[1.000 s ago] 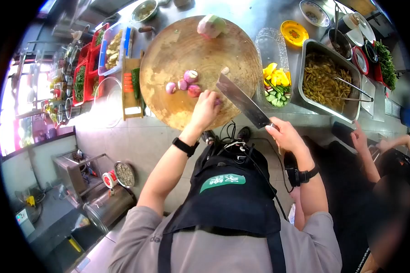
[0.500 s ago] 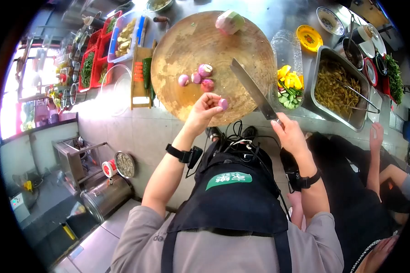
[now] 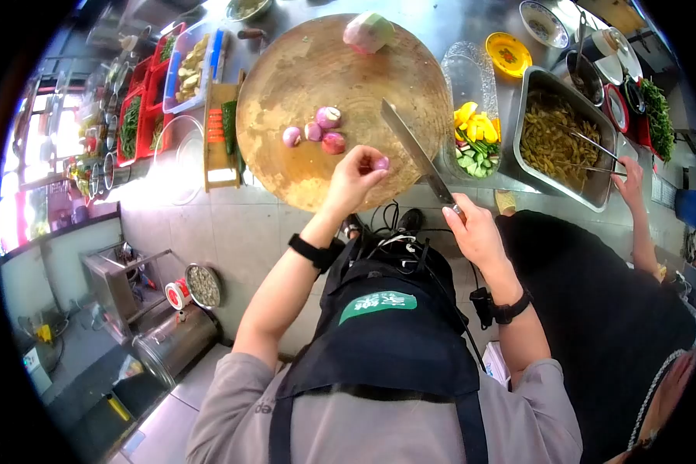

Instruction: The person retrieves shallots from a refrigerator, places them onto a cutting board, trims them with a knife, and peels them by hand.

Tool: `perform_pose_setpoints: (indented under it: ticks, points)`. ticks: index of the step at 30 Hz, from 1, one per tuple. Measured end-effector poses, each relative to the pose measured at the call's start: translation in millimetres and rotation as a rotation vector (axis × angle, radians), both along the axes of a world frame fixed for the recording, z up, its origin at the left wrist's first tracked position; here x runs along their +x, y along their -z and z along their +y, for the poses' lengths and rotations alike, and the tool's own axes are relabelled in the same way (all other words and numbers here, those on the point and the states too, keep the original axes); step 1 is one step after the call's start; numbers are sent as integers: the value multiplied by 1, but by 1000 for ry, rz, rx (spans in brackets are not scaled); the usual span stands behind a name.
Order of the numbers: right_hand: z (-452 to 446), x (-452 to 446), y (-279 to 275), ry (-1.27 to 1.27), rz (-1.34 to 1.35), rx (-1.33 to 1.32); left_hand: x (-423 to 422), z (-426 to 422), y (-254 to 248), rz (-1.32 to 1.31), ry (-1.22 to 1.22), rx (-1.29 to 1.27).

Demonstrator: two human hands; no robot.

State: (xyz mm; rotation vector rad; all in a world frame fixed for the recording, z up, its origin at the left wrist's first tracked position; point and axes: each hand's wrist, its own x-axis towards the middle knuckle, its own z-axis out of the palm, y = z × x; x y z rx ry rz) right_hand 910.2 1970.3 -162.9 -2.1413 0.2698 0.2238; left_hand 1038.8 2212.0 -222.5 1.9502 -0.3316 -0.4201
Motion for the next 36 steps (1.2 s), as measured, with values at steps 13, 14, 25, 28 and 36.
perform_pose_setpoints:
  ticks: [13, 14, 25, 28, 36]
  points:
    - [-5, 0, -11, -7, 144, 124, -12, 50, -23, 785, -206, -804]
    - [-6, 0, -17, -41, 147, 88, -15, 58, -14, 782, -219, -803]
    - [9, -10, -14, -217, 101, 30, -32, 90, 25, -383, -196, 353]
    - [18, -9, -18, -263, 105, 11, -42, 97, 25, -304, -297, 304]
    - [51, -8, -23, -377, 37, -104, -46, 94, 23, -457, -253, 226]
